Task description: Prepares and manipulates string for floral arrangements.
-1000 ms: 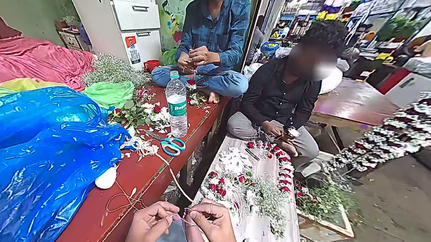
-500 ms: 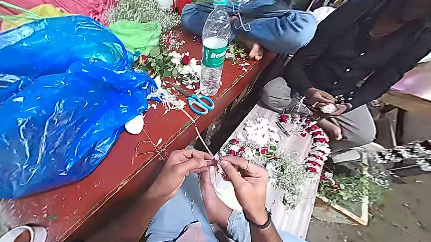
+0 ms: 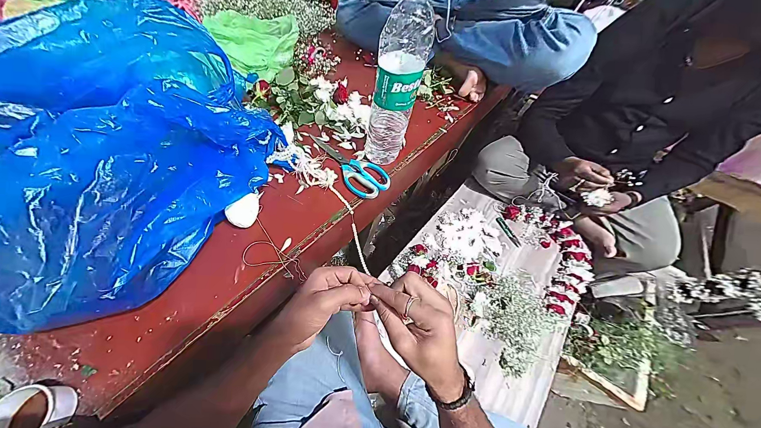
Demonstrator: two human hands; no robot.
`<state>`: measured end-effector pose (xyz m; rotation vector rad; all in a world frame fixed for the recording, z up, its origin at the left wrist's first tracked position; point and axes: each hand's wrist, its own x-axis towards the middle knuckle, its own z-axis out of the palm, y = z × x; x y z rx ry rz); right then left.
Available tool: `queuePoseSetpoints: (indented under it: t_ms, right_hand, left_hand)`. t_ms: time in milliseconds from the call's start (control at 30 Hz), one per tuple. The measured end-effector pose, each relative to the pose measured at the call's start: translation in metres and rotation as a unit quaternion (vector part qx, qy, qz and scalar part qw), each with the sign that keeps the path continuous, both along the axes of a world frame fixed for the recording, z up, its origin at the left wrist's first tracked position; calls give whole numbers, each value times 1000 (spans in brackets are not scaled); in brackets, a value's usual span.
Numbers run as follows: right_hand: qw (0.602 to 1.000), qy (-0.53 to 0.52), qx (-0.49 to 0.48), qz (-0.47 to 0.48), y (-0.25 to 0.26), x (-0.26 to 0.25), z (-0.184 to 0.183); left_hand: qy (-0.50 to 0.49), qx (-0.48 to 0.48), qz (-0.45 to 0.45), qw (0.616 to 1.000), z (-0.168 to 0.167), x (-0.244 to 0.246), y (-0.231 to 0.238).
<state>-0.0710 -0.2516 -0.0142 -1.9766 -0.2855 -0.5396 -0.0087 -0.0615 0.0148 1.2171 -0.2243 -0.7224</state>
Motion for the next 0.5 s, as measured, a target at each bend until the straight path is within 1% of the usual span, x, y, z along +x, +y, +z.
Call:
queuePoseSetpoints:
  t_ms: [133, 233, 267, 300, 367, 433, 500]
  right_hand:
    - [1000, 3, -20, -3, 3, 0, -3]
    - [1000, 9, 9, 2, 3, 0, -4]
    - [1000, 12, 25, 7, 4, 0, -4]
    - [999, 15, 40, 11, 3, -1, -4]
    - [998, 19, 64, 21, 1, -3, -6]
    - [997, 24, 71, 21, -1, -4, -7]
    - [997, 29, 71, 19, -1, -6, -7]
  left_hand:
    - [18, 19, -6, 1000, 1, 0, 1]
    - [29, 4, -6, 1000, 0, -1, -1]
    - [19, 9, -6, 1000, 1, -1, -1]
    - [-6, 18, -3, 1000, 0, -1, -1]
    - [-109, 47, 7, 993, -4, -4, 0]
    - [-233, 73, 12, 970, -10, -6, 0]
    - [-311, 87, 15, 946, -14, -8, -1]
